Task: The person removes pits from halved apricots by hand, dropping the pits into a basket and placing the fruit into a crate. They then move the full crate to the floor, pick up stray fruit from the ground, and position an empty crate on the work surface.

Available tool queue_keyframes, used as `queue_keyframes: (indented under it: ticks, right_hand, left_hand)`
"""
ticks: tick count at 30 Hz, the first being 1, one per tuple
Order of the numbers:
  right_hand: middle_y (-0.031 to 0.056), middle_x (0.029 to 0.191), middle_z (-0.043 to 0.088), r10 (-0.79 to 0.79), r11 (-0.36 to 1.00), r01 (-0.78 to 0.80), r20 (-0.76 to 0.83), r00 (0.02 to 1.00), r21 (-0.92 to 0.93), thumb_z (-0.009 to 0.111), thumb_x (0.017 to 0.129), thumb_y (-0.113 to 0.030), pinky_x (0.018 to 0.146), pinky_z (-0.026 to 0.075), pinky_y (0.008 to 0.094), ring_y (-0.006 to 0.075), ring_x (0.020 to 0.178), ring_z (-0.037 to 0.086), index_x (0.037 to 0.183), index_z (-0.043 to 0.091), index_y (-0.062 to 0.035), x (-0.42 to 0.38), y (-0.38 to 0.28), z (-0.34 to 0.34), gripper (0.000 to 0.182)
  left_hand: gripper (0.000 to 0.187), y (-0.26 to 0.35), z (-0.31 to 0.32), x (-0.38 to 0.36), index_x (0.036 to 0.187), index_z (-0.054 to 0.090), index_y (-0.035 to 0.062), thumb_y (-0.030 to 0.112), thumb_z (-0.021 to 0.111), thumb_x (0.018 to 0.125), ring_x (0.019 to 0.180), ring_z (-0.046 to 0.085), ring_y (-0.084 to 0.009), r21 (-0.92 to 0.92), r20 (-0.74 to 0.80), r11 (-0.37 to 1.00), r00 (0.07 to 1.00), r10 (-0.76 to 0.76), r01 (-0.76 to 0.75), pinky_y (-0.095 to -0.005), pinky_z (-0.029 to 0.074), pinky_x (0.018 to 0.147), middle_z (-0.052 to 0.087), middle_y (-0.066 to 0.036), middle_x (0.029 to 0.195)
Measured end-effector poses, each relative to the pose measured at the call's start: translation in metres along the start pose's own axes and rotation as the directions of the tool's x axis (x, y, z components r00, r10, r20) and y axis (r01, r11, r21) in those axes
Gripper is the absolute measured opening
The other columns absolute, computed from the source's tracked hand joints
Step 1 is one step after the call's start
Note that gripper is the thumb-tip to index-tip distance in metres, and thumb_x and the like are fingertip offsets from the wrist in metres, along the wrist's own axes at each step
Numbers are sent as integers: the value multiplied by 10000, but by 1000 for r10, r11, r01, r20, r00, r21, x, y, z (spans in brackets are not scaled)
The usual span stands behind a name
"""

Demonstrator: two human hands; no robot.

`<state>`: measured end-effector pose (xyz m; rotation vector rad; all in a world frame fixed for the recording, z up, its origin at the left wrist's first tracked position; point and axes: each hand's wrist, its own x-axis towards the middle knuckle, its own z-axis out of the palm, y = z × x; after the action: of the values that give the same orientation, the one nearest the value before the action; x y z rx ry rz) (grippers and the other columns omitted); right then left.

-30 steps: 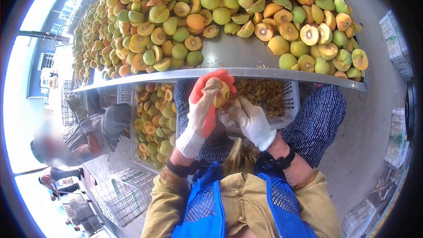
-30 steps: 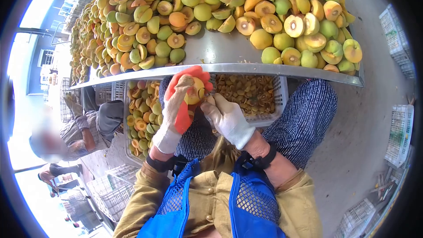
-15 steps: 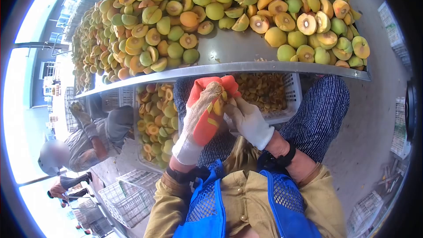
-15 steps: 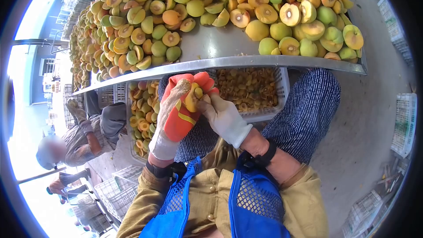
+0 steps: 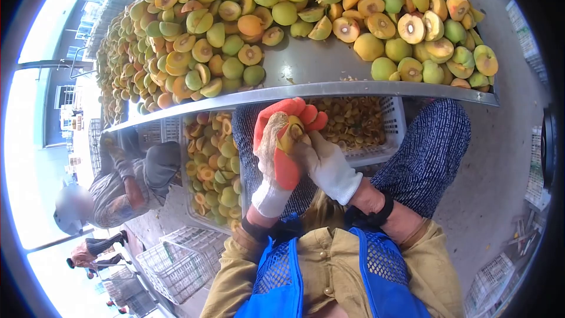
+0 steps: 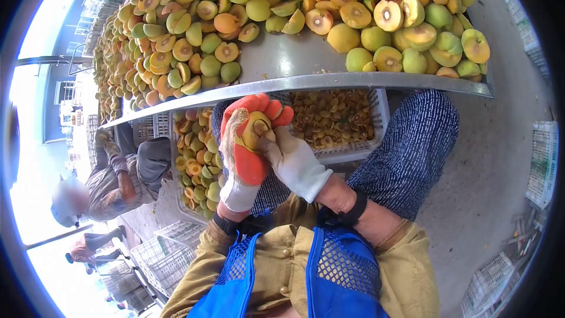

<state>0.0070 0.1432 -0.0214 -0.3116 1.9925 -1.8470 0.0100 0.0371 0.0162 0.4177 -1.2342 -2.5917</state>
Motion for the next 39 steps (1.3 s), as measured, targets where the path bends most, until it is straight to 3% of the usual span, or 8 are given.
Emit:
queue_keyframes:
  ticks: [9, 12, 18, 22, 24, 27, 33, 39]
  right_hand:
    - [196, 1033, 695, 87, 992, -96, 100, 991, 80, 505, 1057, -367, 852, 532, 389, 311, 961, 693, 1294, 562, 0, 4, 10, 3, 440]
    - [103, 927, 675, 92, 892, -150, 155, 984, 427, 502, 1060, -387, 775, 531, 331, 207, 852, 664, 1228, 593, -13, 8, 1, 2, 419]
    - [3, 749, 585, 99, 930, -119, 74, 992, 348, 476, 1065, -414, 578, 468, 274, 90, 621, 557, 1064, 609, -41, 11, -1, -1, 395]
    - [95, 778, 620, 229, 952, -241, 87, 970, 186, 483, 1069, -384, 632, 493, 344, 192, 682, 608, 1080, 606, -28, 8, -4, -8, 378]
    - [234, 884, 679, 131, 990, -134, 55, 990, 46, 505, 1068, -353, 751, 529, 432, 370, 829, 690, 1119, 581, 18, 7, 3, -5, 382]
    - [139, 789, 659, 1, 997, -1, 5, 1000, 80, 458, 1071, -361, 665, 516, 368, 217, 711, 649, 1078, 600, -31, 8, 12, 2, 359]
    - [252, 954, 683, 139, 980, -143, 34, 990, 138, 473, 1065, -349, 789, 528, 430, 394, 923, 691, 1175, 576, -8, 1, 1, 4, 373]
    - [266, 955, 677, 94, 988, -85, -58, 994, 130, 480, 1059, -352, 782, 527, 434, 406, 920, 692, 1182, 567, -3, 1, 4, 7, 380]
  left_hand:
    - [316, 0, -2, 5, 1153, 592, 16, 273, 670, 987, 993, 702, -255, 155, 24, 987, 999, -35, 31, -479, 604, 896, 659, -130, 1132]
    - [322, -2, 0, 8, 1140, 591, 17, 290, 671, 989, 982, 707, -258, 158, 75, 986, 997, 35, -46, -469, 614, 866, 662, -129, 1117]
    - [384, -8, 0, 23, 1163, 594, -10, 342, 626, 1015, 1021, 700, -306, 74, 168, 993, 983, 78, -92, -503, 555, 974, 674, -157, 1136]
    - [512, 10, -6, 18, 1276, 594, -16, 430, 584, 1025, 1094, 674, -316, 214, 51, 959, 978, -200, 185, -462, 526, 1007, 684, -168, 1168]
    - [548, 14, -2, 9, 1323, 578, -7, 451, 579, 1022, 1123, 648, -290, 207, 41, 969, 988, -146, 134, -457, 536, 991, 652, -157, 1239]
    - [474, -4, -1, 0, 1335, 565, 7, 344, 633, 1010, 1153, 620, -260, 212, 1, 976, 999, 45, -44, -456, 563, 959, 602, -144, 1314]
    - [319, -11, 4, 3, 1230, 585, 15, 220, 656, 996, 1048, 673, -264, 151, -133, 989, 991, 13, 7, -450, 606, 879, 656, -130, 1163]
    - [284, -11, 13, 6, 1183, 591, 19, 225, 650, 997, 991, 694, -269, 157, -127, 988, 992, 12, 8, -444, 618, 831, 668, -140, 1121]
